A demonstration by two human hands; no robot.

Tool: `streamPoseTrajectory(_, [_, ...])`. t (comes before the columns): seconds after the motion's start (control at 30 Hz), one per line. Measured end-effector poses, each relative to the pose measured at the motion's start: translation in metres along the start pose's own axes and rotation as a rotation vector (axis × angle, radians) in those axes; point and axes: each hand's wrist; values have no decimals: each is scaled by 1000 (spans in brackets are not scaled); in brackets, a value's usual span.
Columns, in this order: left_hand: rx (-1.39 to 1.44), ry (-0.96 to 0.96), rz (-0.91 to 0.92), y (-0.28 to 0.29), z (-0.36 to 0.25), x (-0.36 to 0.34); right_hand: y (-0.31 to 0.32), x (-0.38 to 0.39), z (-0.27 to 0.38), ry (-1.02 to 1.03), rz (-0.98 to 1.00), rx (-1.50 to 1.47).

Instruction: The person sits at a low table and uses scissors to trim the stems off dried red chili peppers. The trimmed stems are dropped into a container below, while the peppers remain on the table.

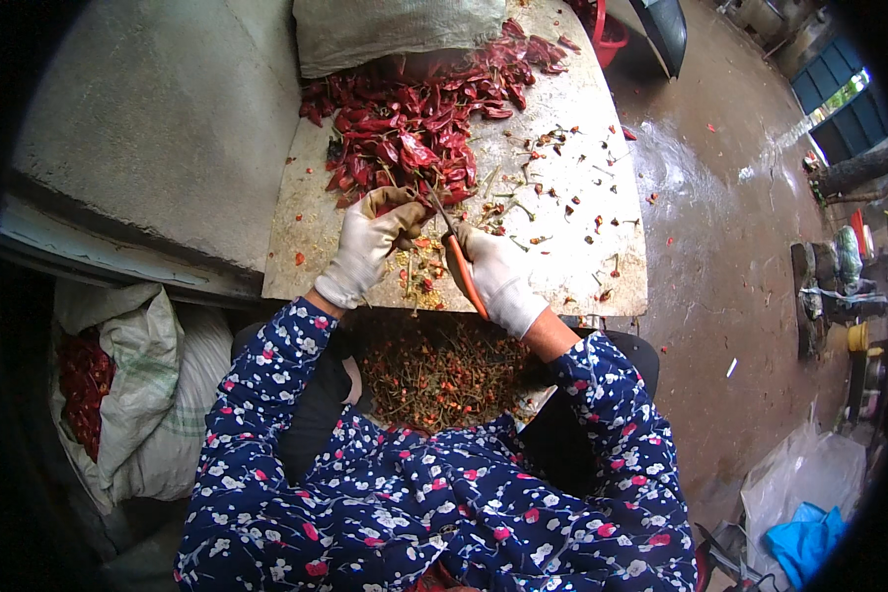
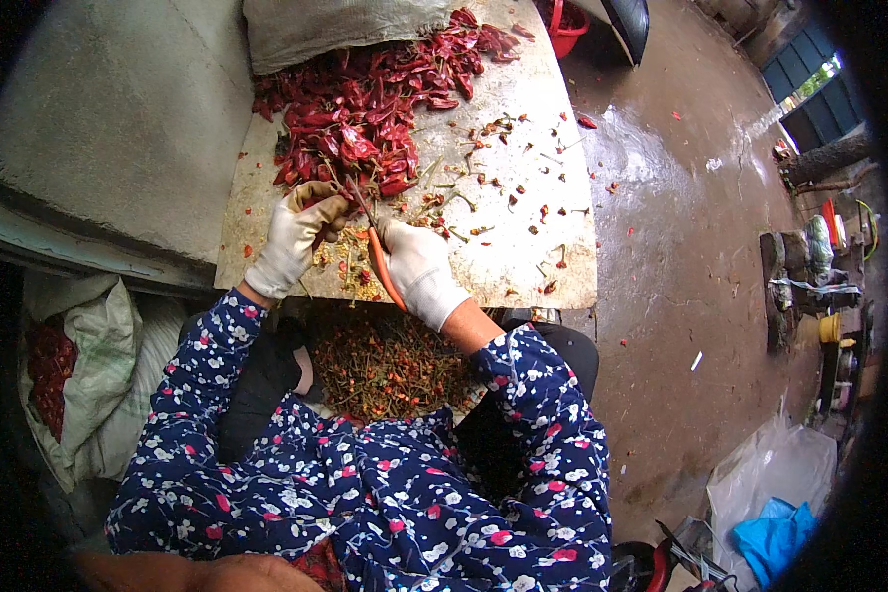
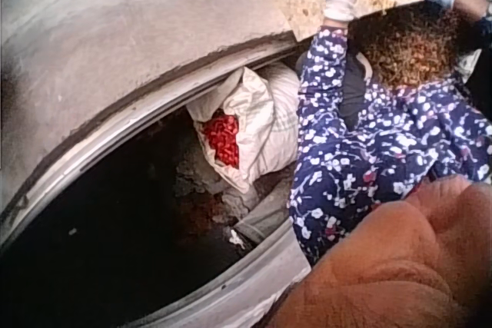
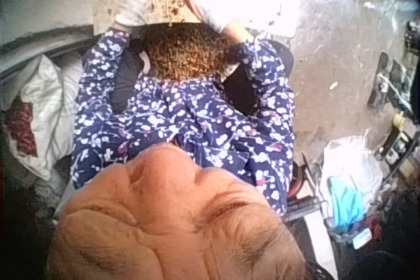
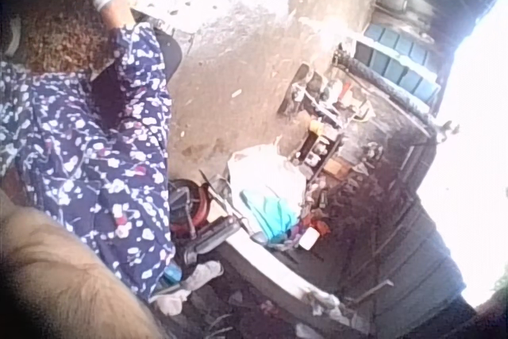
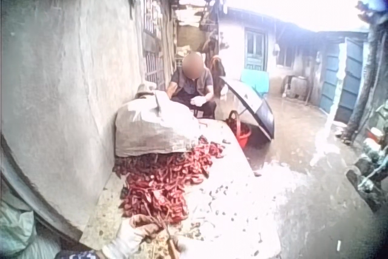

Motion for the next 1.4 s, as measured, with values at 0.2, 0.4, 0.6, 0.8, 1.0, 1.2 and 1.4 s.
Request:
streamPoseTrajectory(0.2, [-106,-115,46,28,-13,-20,26,-23,-22,-391,-461,-828])
streamPoseTrajectory(0.4, [-1119,-250,-7,40,-16,-48,6,-26,-43,-525,-451,-1334])
streamPoseTrajectory(0.6, [-1797,-577,-124,26,14,-71,6,-20,-53,-284,-391,-1150])
streamPoseTrajectory(0.8, [-1845,-223,-239,2,22,-92,11,-19,-40,-221,-243,-924])
streamPoseTrajectory(1.0, [-1981,-358,-85,23,13,-82,11,-16,-48,-202,-99,-572])
streamPoseTrajectory(1.2, [-2104,-227,-20,41,13,-73,-3,-24,-63,-147,-70,-94])
streamPoseTrajectory(1.4, [-1154,-273,4,36,-9,-49,-14,-26,-62,-50,-100,-245])
Point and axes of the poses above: each hand's wrist, its own x-axis away from the middle knuckle, its own y-axis out of the back of the hand, z = x × y, and after that the axes turned 11 degrees about y, right-handed
